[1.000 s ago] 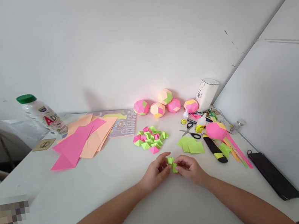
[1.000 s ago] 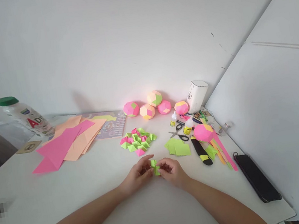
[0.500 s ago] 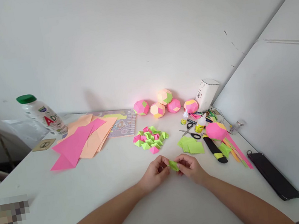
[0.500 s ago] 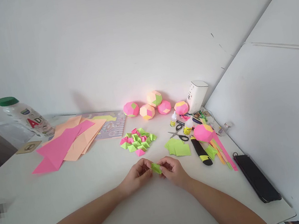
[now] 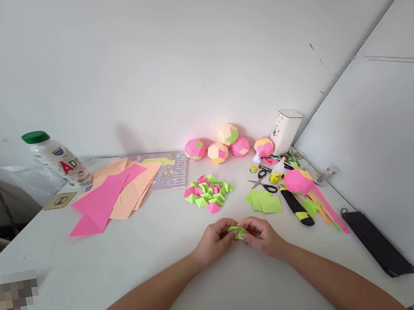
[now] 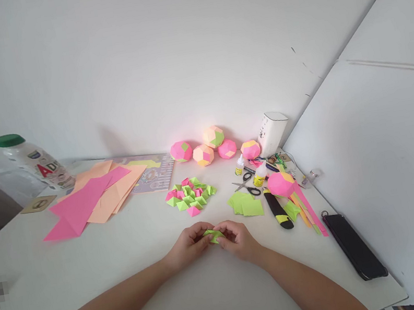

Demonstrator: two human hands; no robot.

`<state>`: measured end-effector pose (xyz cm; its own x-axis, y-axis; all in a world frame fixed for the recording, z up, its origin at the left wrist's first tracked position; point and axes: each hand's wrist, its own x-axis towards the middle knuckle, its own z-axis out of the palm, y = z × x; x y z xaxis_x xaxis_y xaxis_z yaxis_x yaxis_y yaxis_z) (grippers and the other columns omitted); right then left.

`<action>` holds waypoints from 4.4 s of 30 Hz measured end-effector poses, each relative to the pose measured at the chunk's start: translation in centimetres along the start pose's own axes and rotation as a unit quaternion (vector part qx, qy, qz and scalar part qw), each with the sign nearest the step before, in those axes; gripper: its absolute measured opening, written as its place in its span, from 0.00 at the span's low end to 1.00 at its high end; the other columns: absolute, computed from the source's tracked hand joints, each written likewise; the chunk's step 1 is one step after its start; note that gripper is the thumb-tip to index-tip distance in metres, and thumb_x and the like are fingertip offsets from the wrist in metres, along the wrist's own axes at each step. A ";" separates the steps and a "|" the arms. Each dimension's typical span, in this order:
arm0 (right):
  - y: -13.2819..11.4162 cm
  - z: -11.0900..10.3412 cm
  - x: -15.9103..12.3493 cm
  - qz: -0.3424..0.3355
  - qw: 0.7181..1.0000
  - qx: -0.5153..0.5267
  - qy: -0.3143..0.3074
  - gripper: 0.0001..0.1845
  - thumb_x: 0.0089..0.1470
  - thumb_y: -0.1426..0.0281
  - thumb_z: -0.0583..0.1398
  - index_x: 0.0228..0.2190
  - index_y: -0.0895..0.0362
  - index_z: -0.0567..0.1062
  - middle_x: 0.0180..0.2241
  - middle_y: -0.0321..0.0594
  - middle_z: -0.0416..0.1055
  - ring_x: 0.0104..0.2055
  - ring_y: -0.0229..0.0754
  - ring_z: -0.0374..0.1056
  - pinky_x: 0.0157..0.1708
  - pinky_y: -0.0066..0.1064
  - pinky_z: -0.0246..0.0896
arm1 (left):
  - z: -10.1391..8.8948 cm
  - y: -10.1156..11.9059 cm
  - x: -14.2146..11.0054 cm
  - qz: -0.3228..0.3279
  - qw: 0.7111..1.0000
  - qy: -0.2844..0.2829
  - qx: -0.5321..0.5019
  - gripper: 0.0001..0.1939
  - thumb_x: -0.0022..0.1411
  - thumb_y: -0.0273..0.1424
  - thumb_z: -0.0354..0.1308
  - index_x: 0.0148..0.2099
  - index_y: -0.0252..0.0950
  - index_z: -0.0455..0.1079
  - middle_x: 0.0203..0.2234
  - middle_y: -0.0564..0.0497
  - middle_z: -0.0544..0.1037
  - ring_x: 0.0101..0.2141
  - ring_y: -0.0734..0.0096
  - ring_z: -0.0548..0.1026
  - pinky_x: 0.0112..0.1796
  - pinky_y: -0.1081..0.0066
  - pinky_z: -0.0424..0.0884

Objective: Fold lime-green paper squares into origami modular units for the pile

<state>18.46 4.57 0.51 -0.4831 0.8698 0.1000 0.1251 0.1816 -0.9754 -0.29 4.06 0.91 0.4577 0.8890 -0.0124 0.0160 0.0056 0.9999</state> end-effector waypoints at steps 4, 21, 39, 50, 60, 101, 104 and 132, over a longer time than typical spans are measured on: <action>0.5 -0.1 0.0 -0.017 1.000 -0.017 -0.011 0.12 0.52 0.67 0.58 0.39 0.57 0.69 0.27 0.36 0.68 0.25 0.35 0.65 0.26 0.28 0.62 | 0.0 0.1 0.0 -0.005 1.000 0.012 0.016 0.15 0.58 0.41 0.52 0.41 0.35 0.66 0.27 0.51 0.75 0.24 0.74 0.69 0.26 0.74 0.63; -0.8 0.4 -0.7 -0.220 0.940 -0.259 -0.012 0.15 0.50 0.78 0.51 0.38 0.55 0.70 0.32 0.42 0.68 0.30 0.38 0.65 0.27 0.28 0.63 | -0.3 0.2 0.2 -0.062 0.991 0.033 -0.112 0.20 0.52 0.47 0.56 0.30 0.35 0.60 0.17 0.58 0.69 0.19 0.77 0.69 0.24 0.75 0.63; -1.0 1.0 -0.7 -0.301 0.875 -0.379 0.014 0.14 0.56 0.78 0.49 0.38 0.56 0.73 0.30 0.44 0.70 0.32 0.42 0.64 0.31 0.34 0.65 | 0.0 0.2 -0.1 -0.020 0.997 0.039 0.059 0.15 0.57 0.42 0.53 0.28 0.34 0.66 0.19 0.53 0.72 0.22 0.75 0.68 0.24 0.75 0.62; -0.9 0.6 -0.1 -0.139 0.963 -0.211 0.088 0.07 0.53 0.70 0.56 0.28 0.56 0.74 0.27 0.42 0.70 0.28 0.40 0.65 0.28 0.31 0.63 | -0.1 1.1 -0.3 0.042 0.988 -0.003 0.150 0.15 0.61 0.36 0.45 0.37 0.36 0.71 0.25 0.52 0.74 0.24 0.72 0.67 0.27 0.74 0.63; -0.4 0.4 0.2 0.036 0.992 -0.077 0.096 0.10 0.45 0.64 0.63 0.26 0.58 0.71 0.21 0.34 0.66 0.22 0.35 0.61 0.22 0.27 0.58 | 0.0 1.1 -0.4 0.049 0.984 -0.025 0.167 0.14 0.60 0.34 0.46 0.37 0.36 0.72 0.26 0.51 0.74 0.26 0.71 0.68 0.28 0.74 0.64; -0.5 0.5 0.3 -0.043 0.996 -0.041 0.072 0.07 0.47 0.67 0.63 0.24 0.57 0.73 0.23 0.37 0.71 0.25 0.39 0.68 0.26 0.30 0.63 | 0.0 0.5 -0.4 0.042 0.981 -0.031 0.186 0.16 0.62 0.34 0.44 0.35 0.34 0.72 0.27 0.50 0.76 0.27 0.72 0.70 0.29 0.76 0.65; -0.6 0.6 0.3 -0.011 0.999 -0.019 0.050 0.07 0.47 0.67 0.64 0.26 0.57 0.73 0.23 0.38 0.71 0.26 0.40 0.69 0.27 0.30 0.64 | -0.1 0.6 -0.3 0.062 0.977 -0.037 0.201 0.16 0.62 0.33 0.44 0.33 0.34 0.72 0.26 0.50 0.75 0.26 0.73 0.70 0.29 0.76 0.65; -0.3 0.0 0.5 0.022 1.000 0.003 0.000 0.14 0.45 0.61 0.63 0.22 0.59 0.68 0.22 0.35 0.63 0.23 0.34 0.56 0.22 0.26 0.53 | 0.6 -0.1 -0.2 0.104 0.962 -0.002 0.254 0.09 0.53 0.26 0.50 0.21 0.34 0.58 0.20 0.57 0.60 0.21 0.79 0.56 0.23 0.76 0.54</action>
<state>18.19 4.97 0.88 -0.4765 0.8773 0.0575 0.1414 0.1410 -0.9798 0.18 3.63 0.82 0.5007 0.8453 0.1865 0.3559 -0.3974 0.8458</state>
